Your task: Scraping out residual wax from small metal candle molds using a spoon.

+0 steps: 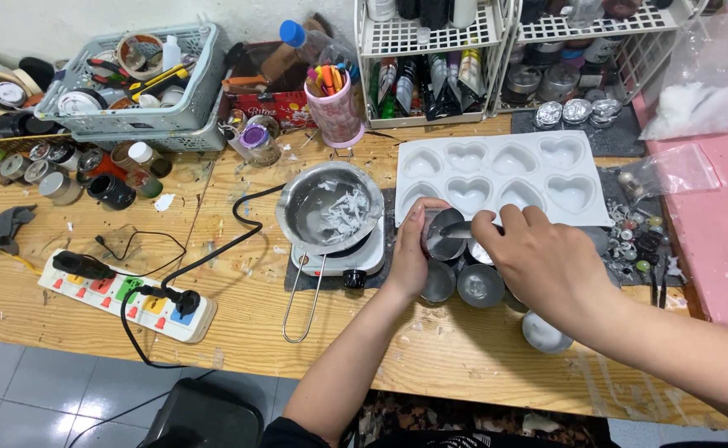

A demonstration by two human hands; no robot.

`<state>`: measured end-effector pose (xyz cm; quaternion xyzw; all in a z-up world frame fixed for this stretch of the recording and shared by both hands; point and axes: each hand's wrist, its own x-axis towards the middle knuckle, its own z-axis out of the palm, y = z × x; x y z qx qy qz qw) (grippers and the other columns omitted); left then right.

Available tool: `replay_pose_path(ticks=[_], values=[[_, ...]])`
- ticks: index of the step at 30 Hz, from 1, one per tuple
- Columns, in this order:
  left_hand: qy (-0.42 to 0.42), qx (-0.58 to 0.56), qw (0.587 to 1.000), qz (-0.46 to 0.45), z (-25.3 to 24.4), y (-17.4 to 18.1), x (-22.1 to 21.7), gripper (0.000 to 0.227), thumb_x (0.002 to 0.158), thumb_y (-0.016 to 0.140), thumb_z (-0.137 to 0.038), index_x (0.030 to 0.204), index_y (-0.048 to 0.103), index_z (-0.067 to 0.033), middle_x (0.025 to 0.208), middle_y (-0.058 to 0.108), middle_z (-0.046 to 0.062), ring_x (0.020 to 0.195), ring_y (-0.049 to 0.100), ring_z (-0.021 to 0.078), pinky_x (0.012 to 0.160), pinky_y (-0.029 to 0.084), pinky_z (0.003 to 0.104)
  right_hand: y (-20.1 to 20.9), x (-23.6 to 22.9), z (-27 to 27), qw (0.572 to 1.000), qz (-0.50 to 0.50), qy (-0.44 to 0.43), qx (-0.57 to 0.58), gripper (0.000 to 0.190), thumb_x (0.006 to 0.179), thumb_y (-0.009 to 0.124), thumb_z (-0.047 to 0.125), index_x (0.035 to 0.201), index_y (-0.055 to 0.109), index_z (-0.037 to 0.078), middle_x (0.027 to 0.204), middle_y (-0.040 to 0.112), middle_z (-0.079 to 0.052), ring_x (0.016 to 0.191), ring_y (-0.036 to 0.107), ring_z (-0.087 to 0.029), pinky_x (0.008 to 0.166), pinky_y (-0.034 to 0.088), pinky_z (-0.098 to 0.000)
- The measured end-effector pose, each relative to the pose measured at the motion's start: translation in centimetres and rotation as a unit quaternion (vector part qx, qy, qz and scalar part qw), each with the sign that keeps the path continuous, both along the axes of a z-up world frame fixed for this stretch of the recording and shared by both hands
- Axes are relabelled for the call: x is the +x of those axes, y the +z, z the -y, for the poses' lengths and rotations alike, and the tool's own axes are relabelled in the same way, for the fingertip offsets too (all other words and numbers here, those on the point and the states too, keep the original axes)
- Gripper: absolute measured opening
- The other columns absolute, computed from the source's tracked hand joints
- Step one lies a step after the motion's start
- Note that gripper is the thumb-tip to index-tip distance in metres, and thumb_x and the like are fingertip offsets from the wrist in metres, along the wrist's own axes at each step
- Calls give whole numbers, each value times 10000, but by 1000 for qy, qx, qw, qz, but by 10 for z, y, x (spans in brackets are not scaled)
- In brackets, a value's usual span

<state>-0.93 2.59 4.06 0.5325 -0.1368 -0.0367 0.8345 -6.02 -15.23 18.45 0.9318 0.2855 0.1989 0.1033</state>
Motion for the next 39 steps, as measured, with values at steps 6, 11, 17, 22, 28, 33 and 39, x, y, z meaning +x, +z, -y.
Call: replay_pose_path(ticks=[6,11,17,22,28,33,39], values=[[-49,63,994,-77,-2,14,-4,370,1084,306,-400,1201,541,-138,816,560,-12,642,486,64,559,392,223,-14,18,-4,981,96,29,-169,235,789,647,178,992,613,64,732,598,19,648,622,-88,420,467,-195],[-48,75,994,-66,-1,-1,3,404,1126,277,-408,1145,544,-104,794,502,-16,644,436,75,576,376,235,-21,26,-2,965,122,47,-226,186,796,641,184,941,601,74,708,585,30,624,591,-92,438,443,-197],[-25,171,985,17,-1,-12,5,502,1130,242,-403,1066,602,-59,809,544,6,709,471,105,669,414,276,-26,20,-1,953,85,105,-272,316,720,634,186,977,614,3,656,598,22,571,577,-79,392,439,-184],[-4,251,967,-53,2,20,-4,521,1078,246,-386,1014,638,-49,770,607,57,684,529,141,663,446,294,-43,16,0,964,56,100,-240,232,762,628,166,930,608,7,669,629,-6,591,613,-112,414,468,-211],[-35,312,949,8,-1,26,-9,513,1075,216,-329,958,608,-20,714,577,119,669,540,195,693,448,326,-54,17,2,983,-132,98,-81,112,793,617,102,860,622,12,734,689,-97,689,725,-231,492,564,-319],[-34,292,955,39,0,29,-11,505,1078,236,-341,927,584,-8,668,541,86,649,520,191,678,434,328,-45,15,-8,950,-311,-3,2,75,848,595,58,870,624,-7,800,727,-195,770,748,-344,625,598,-443],[-30,256,966,17,-4,29,-12,483,1064,268,-374,984,610,-42,612,502,27,589,475,139,572,370,310,-33,17,-11,935,-348,-12,68,81,819,582,28,857,649,0,831,721,-205,830,720,-382,722,576,-483]])
